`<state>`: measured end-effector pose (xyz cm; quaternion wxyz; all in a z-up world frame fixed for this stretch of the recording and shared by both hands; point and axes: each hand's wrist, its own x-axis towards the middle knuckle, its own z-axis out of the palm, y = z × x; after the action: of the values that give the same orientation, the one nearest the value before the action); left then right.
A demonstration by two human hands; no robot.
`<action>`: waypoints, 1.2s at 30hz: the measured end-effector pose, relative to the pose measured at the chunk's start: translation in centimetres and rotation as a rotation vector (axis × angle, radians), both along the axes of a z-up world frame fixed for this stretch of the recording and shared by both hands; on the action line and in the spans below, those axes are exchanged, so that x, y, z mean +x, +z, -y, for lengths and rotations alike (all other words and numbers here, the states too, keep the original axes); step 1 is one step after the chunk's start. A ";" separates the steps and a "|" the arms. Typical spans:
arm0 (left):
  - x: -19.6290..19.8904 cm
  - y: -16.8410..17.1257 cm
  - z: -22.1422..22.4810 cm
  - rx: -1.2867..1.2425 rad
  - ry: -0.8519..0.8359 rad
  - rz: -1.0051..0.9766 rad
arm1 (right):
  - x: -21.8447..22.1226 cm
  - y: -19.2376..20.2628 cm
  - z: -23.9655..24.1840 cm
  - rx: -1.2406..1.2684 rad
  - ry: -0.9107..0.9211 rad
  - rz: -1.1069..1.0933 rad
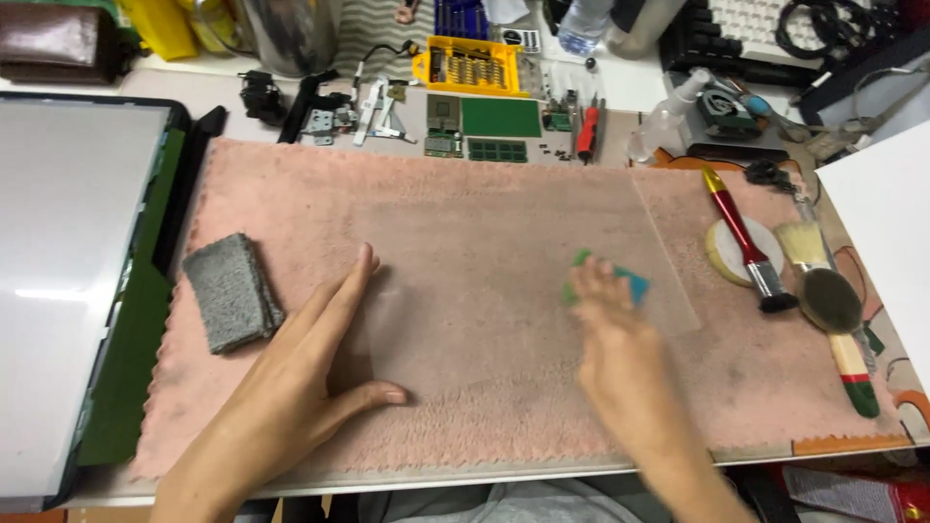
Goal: Cleaning a transparent plastic layer from an electronic device using various cleaning pads and blocks on a repair bench.
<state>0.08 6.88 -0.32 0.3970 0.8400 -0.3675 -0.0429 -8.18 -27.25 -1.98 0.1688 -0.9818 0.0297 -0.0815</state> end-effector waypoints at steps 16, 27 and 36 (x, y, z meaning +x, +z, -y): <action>0.0 -0.4 -0.7 -0.085 -0.050 -0.063 | 1.8 2.2 -15.0 0.554 0.647 -0.107; 0.7 -2.2 -0.5 -0.103 0.053 -0.095 | 3.3 10.0 -3.4 0.673 -0.560 -0.291; 0.2 -1.0 -0.4 -0.105 0.104 -0.224 | 4.7 -5.4 12.3 0.025 -0.004 0.161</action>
<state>0.28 7.27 -1.31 0.4805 0.8260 -0.2786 -0.0965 -3.45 -39.55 -7.35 0.1827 -0.9698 0.0189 -0.1602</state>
